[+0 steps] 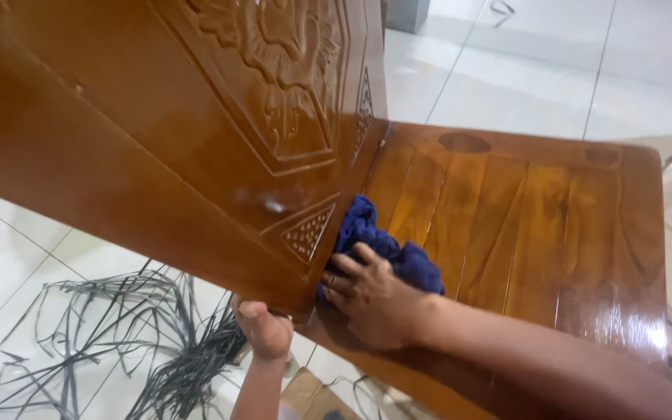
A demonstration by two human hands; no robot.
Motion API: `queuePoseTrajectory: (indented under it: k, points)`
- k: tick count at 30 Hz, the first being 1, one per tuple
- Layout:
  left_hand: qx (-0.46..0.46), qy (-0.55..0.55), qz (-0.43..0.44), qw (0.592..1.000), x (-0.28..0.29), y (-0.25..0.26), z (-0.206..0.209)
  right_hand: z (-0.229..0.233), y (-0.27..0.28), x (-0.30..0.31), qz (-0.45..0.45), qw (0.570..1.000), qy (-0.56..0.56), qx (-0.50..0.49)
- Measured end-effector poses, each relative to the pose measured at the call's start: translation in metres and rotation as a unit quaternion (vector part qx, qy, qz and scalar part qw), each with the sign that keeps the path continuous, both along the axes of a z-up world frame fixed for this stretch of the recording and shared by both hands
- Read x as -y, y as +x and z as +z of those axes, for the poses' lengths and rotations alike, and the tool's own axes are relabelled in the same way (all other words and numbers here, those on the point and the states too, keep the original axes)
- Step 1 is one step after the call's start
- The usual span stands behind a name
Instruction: Cleaning a wooden chair with a cloth and wrapping the legs with cardboard
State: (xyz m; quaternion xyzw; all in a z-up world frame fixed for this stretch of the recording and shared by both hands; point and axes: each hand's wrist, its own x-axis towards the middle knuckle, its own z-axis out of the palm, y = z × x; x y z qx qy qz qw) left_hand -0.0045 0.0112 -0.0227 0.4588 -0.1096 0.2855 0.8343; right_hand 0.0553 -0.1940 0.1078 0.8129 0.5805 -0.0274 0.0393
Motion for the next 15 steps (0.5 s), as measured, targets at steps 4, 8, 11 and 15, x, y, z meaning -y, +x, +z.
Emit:
queuePoseTrajectory:
  k: [4, 8, 11, 15]
  points:
    - [-0.020, 0.032, 0.043, 0.998, -0.019, -0.005, -0.050, 0.011, -0.011, 0.017, -0.003, 0.998, 0.046, -0.053]
    - [-0.089, 0.156, 0.081, 0.980, -0.011, -0.002, -0.011, 0.016, -0.004, 0.032, 0.011, 0.995, 0.077, -0.069]
    - [-0.011, 0.062, 0.021, 0.998, -0.007, -0.003, -0.015, 0.002, 0.005, 0.023, -0.057, 0.998, 0.031, -0.024]
    - [-0.091, 0.128, 0.087, 0.984, -0.004, 0.000, -0.013, -0.017, 0.004, 0.007, -0.027, 0.992, 0.121, 0.025]
